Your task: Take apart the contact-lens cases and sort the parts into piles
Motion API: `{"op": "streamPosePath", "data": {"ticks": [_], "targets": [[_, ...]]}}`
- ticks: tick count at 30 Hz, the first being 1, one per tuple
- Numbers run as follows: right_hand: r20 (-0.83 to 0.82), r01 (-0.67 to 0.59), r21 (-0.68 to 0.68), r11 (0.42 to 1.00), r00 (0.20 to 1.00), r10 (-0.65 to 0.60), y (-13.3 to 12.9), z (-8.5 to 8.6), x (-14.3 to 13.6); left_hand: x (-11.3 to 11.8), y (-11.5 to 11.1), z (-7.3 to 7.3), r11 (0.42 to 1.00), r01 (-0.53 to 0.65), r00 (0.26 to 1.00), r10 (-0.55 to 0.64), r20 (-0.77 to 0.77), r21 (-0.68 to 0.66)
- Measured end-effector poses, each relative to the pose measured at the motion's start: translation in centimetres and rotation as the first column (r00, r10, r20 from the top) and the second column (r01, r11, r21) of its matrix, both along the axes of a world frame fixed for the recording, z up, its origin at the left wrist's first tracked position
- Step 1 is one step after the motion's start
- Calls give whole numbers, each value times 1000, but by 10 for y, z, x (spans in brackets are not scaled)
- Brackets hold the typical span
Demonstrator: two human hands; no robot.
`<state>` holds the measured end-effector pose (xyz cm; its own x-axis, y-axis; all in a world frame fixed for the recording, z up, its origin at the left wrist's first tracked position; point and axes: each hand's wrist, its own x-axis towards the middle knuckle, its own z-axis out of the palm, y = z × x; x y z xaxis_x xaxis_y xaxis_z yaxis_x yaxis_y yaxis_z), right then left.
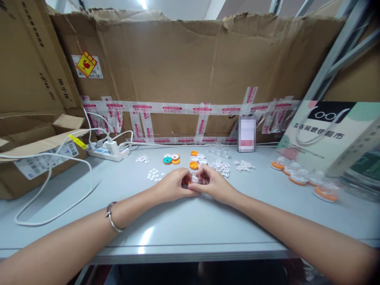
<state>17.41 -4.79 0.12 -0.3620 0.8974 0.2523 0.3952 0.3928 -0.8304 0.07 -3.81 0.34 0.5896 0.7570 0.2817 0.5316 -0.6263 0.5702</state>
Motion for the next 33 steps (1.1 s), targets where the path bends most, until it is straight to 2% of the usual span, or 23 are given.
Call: {"op": "streamPosePath", "data": {"ticks": [3,7,13,17,20,25,30,33], "targets": [[4,14,50,999,1000,-15,0,-1,0,-1,0,2,999,14,1000,-13,20,-42],[1,3,46,999,1000,-3,-1,1,0,-4,1,7,995,58,998,-57,17,-85],[37,-123,140,982,992,119,-1,1,4,-10,5,10,982,120,993,-118,25,-145],[72,-152,232,961,988,139,-4,-1,5,-11,6,6,983,77,997,-73,29,-168],[103,-125,285,950,990,100,-6,-1,2,-9,7,2,991,18,1000,-14,27,-135],[71,-4,187,982,997,-10,-6,-1,-2,-5,4,-1,994,-30,999,33,31,-108],[21,-81,191,978,997,79,-7,-1,-2,-7,5,-2,993,-20,999,25,36,-118],[31,-63,191,980,998,58,-7,-1,-2,-8,6,-1,992,-13,999,17,34,-122]]}}
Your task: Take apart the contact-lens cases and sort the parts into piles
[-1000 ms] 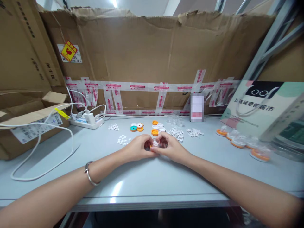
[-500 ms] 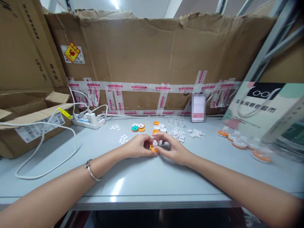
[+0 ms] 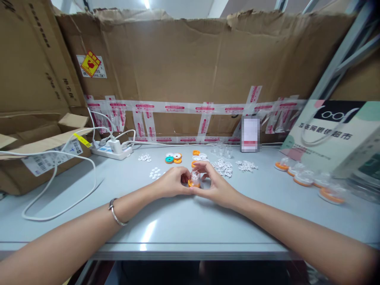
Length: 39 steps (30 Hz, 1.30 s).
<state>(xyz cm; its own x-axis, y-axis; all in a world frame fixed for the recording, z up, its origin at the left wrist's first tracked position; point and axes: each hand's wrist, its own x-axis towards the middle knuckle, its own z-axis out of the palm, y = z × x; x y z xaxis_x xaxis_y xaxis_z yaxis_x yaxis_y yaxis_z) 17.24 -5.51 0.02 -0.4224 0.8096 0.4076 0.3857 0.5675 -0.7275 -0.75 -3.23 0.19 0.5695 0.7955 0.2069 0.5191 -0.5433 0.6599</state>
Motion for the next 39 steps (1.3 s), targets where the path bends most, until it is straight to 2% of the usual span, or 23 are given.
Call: {"op": "streamPosePath", "data": {"ticks": [3,7,12,16,22,26,30,34,37,39], "targets": [[-22,22,-8,1000,1000,-23,1,0,0,0,0,1,1000,10,1000,-10,6,-18],[-39,-45,2,999,998,45,1,-1,0,-1,0,1,999,24,1000,-24,9,-45],[-8,-7,-20,1000,1000,7,3,-2,1,-1,2,0,998,50,999,-49,22,-39],[-19,-65,9,998,998,65,1,-1,1,-1,1,1,998,43,999,-42,22,-53],[-4,-2,-2,1000,1000,2,2,-2,0,-2,1,2,997,57,998,-56,20,-58],[-103,-41,63,997,994,47,5,-2,1,-2,0,2,996,62,998,-62,8,-58],[-209,-69,40,997,975,76,7,0,3,-2,0,3,998,32,999,-33,-17,-62],[-242,-60,47,997,968,70,5,10,4,-2,-1,4,998,12,1000,-13,-22,-64],[-313,47,72,996,950,-22,9,26,8,-3,-2,6,998,0,1000,-2,-31,-62],[-350,134,99,986,932,-91,21,41,14,-4,-2,6,998,6,999,-8,-39,-62]]}}
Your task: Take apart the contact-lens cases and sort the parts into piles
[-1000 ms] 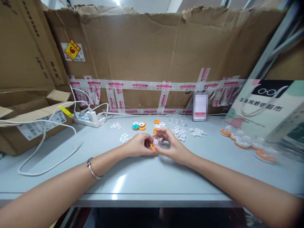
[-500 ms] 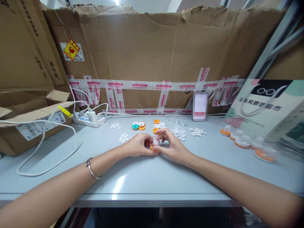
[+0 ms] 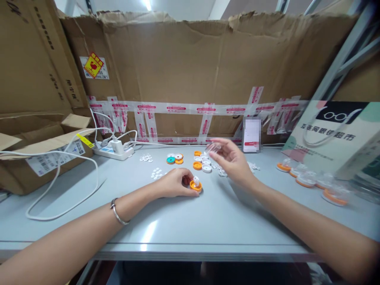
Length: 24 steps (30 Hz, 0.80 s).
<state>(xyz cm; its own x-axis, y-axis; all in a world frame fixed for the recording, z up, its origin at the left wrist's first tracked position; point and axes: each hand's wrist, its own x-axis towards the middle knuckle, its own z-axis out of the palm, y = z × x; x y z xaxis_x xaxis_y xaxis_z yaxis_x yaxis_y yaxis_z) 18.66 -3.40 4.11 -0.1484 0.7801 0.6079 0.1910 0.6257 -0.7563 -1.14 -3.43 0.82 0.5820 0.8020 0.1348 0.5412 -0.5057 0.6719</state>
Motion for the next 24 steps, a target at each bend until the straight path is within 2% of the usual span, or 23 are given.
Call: {"op": "streamPosePath", "data": {"ticks": [3,5,6,8,10,11,16,20,24], "targets": [[27,155,27,987,987,-156,33,22,12,-1,0,0,1000,9,1000,-9,0,-9],[169,283,28,959,944,-284,61,32,18,-1,1,0,1000,13,1000,-13,7,-15],[287,339,44,940,897,-337,75,34,20,-1,1,0,1000,15,1000,-15,10,-15],[544,417,120,901,732,-411,103,34,21,-1,1,-1,1000,21,1000,-21,13,-8],[706,427,187,885,568,-423,125,29,19,-2,2,-2,1000,29,1000,-29,13,3],[751,422,202,884,513,-416,134,25,18,-3,2,-2,999,33,999,-33,13,6],[864,446,199,873,340,-371,158,6,12,-6,3,-2,998,48,999,-48,9,30],[911,469,192,862,242,-334,163,-2,11,-7,3,-2,998,55,998,-56,10,43],[920,492,192,849,211,-330,165,-6,14,-8,4,-3,997,60,998,-60,12,45]]}}
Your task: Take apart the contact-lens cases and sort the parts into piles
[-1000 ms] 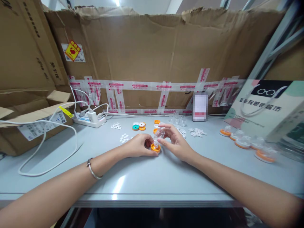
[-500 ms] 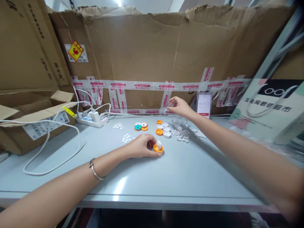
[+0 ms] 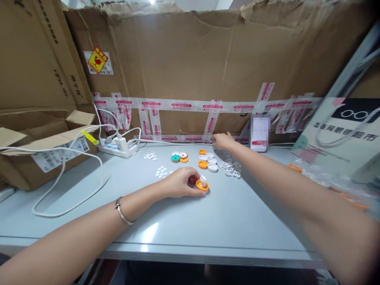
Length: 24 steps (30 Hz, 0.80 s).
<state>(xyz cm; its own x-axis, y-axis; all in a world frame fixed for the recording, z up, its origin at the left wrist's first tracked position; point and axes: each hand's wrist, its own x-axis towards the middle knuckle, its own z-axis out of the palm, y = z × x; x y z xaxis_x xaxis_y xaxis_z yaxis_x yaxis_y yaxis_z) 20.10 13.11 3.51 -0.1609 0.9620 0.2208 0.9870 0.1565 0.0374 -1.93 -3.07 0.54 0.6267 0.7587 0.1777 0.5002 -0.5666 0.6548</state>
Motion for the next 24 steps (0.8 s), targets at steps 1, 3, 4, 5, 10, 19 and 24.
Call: {"op": "streamPosePath", "data": {"ticks": [1,3,4,5,10,19,24], "targets": [[-5,3,3,1000,1000,-3,0,0,1,0,0,0,1000,-1,1000,1,-2,1],[-31,1,18,1000,1000,0,-2,1,2,1,1,0,1000,-3,1000,3,-9,7],[-51,-3,35,999,999,5,-3,2,2,1,1,-1,1000,-3,1000,3,-12,12],[-75,-10,58,998,997,14,-6,5,0,1,1,-1,1000,-3,1000,3,-14,17],[-200,-148,177,973,963,183,-53,17,-15,2,1,-1,1000,0,1000,0,-11,15],[-82,-666,32,745,741,667,-169,-11,-36,4,2,-4,999,33,999,-33,11,25],[48,-665,60,744,747,664,-166,-14,-41,6,-1,-2,1000,16,1000,-16,23,25]]}}
